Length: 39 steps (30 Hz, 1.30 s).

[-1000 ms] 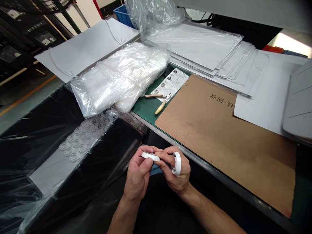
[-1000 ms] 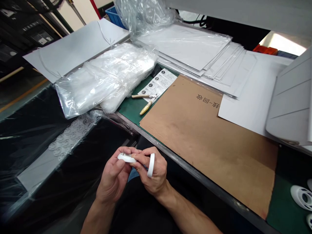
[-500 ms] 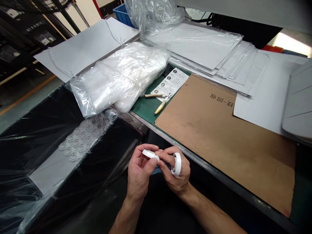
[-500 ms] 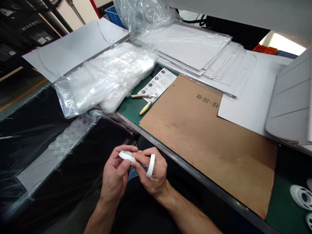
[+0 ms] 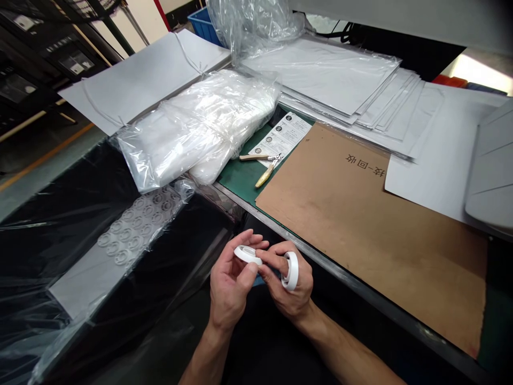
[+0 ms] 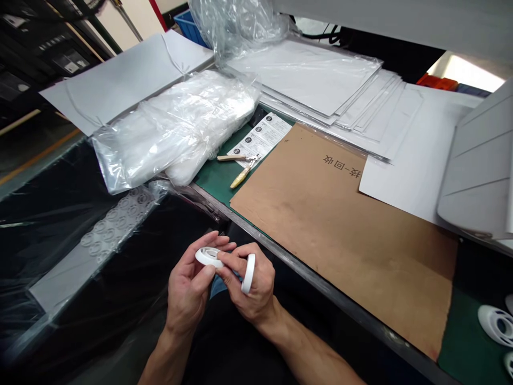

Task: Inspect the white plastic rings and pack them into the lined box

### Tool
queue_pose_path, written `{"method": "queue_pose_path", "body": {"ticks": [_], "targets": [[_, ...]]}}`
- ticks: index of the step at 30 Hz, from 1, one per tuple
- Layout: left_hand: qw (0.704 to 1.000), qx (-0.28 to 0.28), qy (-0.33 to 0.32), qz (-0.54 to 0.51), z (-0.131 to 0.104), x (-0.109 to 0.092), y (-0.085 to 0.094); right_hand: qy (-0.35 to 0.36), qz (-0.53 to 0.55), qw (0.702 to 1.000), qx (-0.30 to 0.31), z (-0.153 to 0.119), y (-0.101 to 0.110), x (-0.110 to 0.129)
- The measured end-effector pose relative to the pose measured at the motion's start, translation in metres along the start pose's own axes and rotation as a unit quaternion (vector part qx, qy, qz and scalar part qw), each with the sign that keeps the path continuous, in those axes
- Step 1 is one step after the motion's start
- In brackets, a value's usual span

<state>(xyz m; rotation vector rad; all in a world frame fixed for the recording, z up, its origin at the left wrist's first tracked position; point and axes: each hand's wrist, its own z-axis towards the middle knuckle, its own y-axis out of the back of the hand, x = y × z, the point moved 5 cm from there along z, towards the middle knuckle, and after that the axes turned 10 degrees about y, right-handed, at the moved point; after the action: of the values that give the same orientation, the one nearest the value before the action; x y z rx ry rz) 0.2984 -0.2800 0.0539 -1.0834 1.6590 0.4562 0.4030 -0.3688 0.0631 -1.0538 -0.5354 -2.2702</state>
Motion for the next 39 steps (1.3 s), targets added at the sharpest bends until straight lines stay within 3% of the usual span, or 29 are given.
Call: {"method": "queue_pose_path", "body": {"ticks": [4, 9, 13, 20, 31, 39], "targets": [[0.997, 0.02, -0.016, 0.072, 0.001, -0.008, 0.003, 0.027, -0.008, 1.0, 0.01, 0.005, 0.002, 0.001], [0.975, 0.056, -0.04, 0.212, 0.002, -0.025, 0.006, 0.091, -0.043, 0.993, 0.057, 0.013, 0.008, 0.0], [0.961, 0.078, -0.044, 0.261, 0.002, -0.032, 0.007, 0.117, -0.034, 0.99, 0.067, 0.014, 0.011, -0.001], [0.96, 0.121, -0.051, 0.247, 0.001, -0.033, 0.012, 0.114, -0.036, 0.99, 0.073, 0.016, 0.013, 0.0], [0.957, 0.105, -0.049, 0.267, 0.0, -0.038, 0.008, 0.114, -0.033, 0.989, 0.087, 0.015, 0.013, -0.001], [0.966, 0.13, -0.041, 0.218, 0.0, -0.04, 0.009, 0.078, 0.001, 0.994, 0.081, 0.017, 0.016, -0.003]]}}
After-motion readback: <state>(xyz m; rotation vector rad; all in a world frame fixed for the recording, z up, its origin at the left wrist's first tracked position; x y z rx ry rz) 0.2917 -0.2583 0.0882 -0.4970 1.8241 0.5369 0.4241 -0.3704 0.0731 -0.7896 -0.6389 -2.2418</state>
